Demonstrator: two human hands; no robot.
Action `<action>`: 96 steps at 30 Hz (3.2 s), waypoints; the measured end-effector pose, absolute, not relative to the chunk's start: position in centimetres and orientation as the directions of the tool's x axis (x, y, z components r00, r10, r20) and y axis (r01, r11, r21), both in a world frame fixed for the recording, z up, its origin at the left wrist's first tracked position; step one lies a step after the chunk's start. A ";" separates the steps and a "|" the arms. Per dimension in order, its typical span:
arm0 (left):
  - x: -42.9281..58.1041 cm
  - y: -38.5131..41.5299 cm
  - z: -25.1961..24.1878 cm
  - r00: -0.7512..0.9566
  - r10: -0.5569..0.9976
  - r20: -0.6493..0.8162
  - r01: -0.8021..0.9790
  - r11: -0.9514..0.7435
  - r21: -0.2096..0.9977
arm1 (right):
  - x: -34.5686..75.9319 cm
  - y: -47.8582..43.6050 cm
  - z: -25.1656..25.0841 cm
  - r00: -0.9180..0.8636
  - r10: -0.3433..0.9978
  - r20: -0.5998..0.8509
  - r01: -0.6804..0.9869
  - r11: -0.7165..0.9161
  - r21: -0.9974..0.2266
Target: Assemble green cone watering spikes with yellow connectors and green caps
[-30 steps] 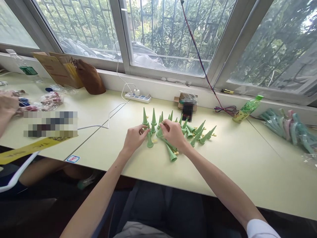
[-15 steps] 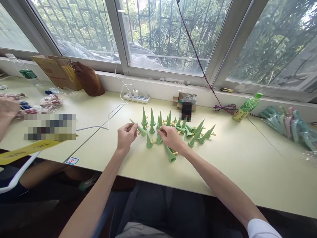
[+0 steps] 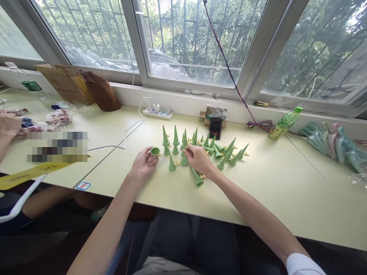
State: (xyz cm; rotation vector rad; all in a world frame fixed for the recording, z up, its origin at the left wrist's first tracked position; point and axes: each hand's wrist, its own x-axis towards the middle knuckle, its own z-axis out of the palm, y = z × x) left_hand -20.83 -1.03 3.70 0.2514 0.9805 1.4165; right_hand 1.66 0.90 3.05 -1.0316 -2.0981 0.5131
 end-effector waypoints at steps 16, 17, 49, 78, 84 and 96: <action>-20.5 -2.4 1.2 -0.002 0.946 0.325 0.514 -0.278 0.812 | 1.7 0.5 3.7 -0.425 0.802 0.419 0.519 0.595 -0.613; -20.5 -2.5 1.3 0.017 0.948 0.316 0.494 -0.283 0.822 | 1.7 0.5 3.9 -0.405 0.803 0.438 0.512 0.596 -0.619; -18.9 5.4 4.2 0.009 0.973 0.231 0.238 -0.227 0.945 | 2.4 7.9 10.4 -0.464 0.835 0.297 0.615 0.545 -0.570; -18.1 5.7 5.0 0.019 0.974 0.227 0.071 -0.228 0.971 | 4.2 7.8 9.8 -0.385 0.854 0.352 0.486 0.511 -0.709; -17.5 5.6 5.5 0.032 0.981 0.190 -0.019 -0.190 0.982 | 4.4 8.0 9.5 -0.368 0.840 0.400 0.432 0.535 -0.726; -18.1 6.2 6.4 -0.055 0.998 -0.011 -0.281 -0.005 0.960 | 4.7 8.2 10.5 -0.221 0.788 0.574 0.161 0.610 -0.776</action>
